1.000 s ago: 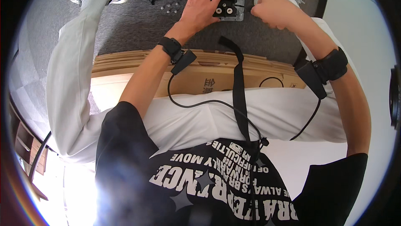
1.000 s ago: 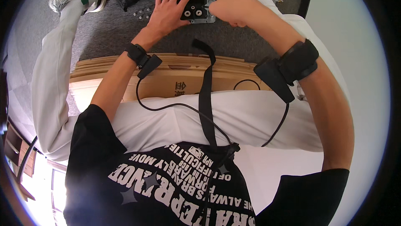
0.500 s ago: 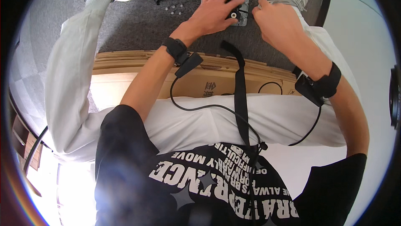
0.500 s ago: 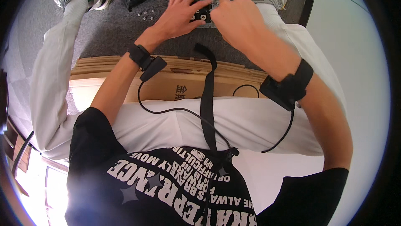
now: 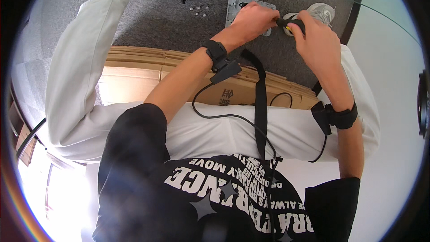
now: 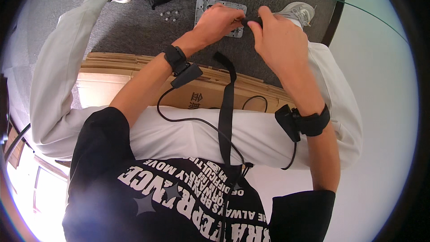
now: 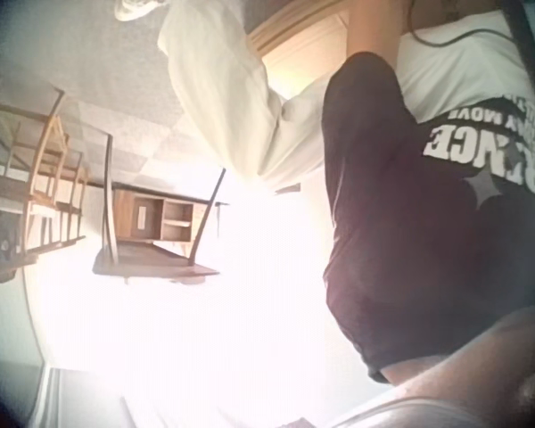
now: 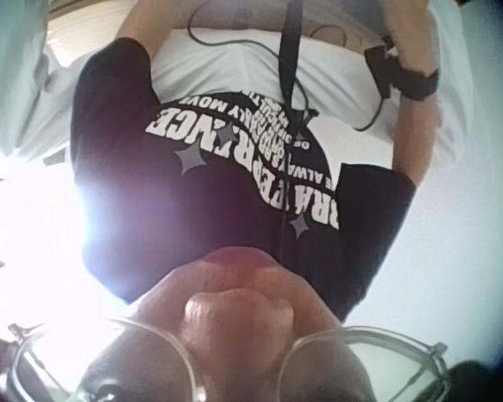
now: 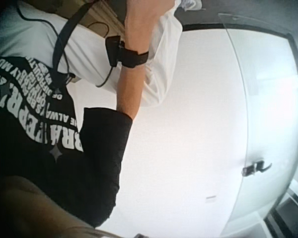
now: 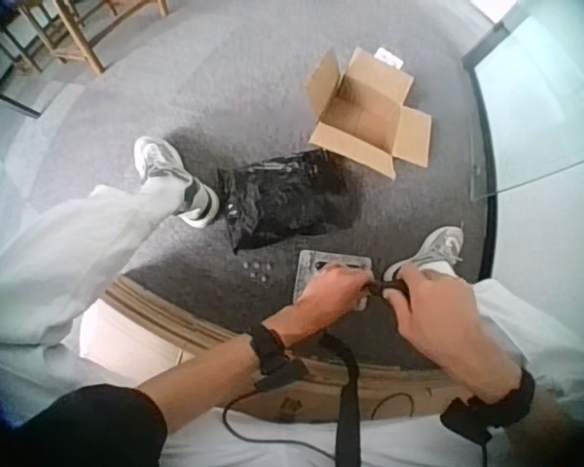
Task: The person picks up several small screws and places them into holes on a metal baseplate, then uses a screwdriver to tighten them. The person subsequently picks up a metal housing and a internal sensor assembly, placing the assembly inside the housing before setting the unit back onto the baseplate to check the fit.
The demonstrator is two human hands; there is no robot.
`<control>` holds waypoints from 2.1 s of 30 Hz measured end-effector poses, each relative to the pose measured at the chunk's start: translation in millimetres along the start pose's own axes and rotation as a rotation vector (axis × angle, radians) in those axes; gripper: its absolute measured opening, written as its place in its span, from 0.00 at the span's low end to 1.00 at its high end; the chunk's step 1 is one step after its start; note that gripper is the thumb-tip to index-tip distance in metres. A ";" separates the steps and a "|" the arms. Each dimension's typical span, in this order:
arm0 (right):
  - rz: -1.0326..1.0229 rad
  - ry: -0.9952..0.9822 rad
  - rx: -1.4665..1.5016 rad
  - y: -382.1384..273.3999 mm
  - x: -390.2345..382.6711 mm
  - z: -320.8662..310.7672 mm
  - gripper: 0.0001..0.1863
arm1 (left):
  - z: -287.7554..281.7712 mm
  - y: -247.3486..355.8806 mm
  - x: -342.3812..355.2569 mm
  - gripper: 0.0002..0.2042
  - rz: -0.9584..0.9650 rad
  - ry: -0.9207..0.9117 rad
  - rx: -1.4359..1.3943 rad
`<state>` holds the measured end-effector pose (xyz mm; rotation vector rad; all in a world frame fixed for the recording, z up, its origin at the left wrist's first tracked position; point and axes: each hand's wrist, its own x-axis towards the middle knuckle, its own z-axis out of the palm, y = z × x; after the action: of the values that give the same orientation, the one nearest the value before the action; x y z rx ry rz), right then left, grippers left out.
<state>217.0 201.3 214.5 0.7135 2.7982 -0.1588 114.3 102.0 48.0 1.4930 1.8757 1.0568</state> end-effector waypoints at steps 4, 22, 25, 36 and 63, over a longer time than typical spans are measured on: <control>-0.335 0.146 0.126 9.1 2.0 3.8 0.11 | -9.5 9.2 2.8 0.15 0.193 0.206 -0.279; -0.128 0.389 0.122 16.7 -15.7 27.1 0.20 | -26.2 13.7 8.5 0.27 0.050 -0.239 -0.406; -0.291 0.541 0.380 31.3 -9.9 27.9 0.23 | -52.6 25.1 23.5 0.21 -0.129 -0.473 -0.412; -0.047 0.245 0.412 23.6 -12.3 6.4 0.08 | -44.6 26.0 31.5 0.18 0.053 -0.212 -0.162; -0.158 0.283 0.703 22.8 -6.5 -18.7 0.11 | -65.1 33.8 43.4 0.16 -0.038 -0.429 -0.764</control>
<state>229.5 221.4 233.2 0.6837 3.0563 -1.1974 70.7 130.2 115.6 1.0978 1.0222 1.1406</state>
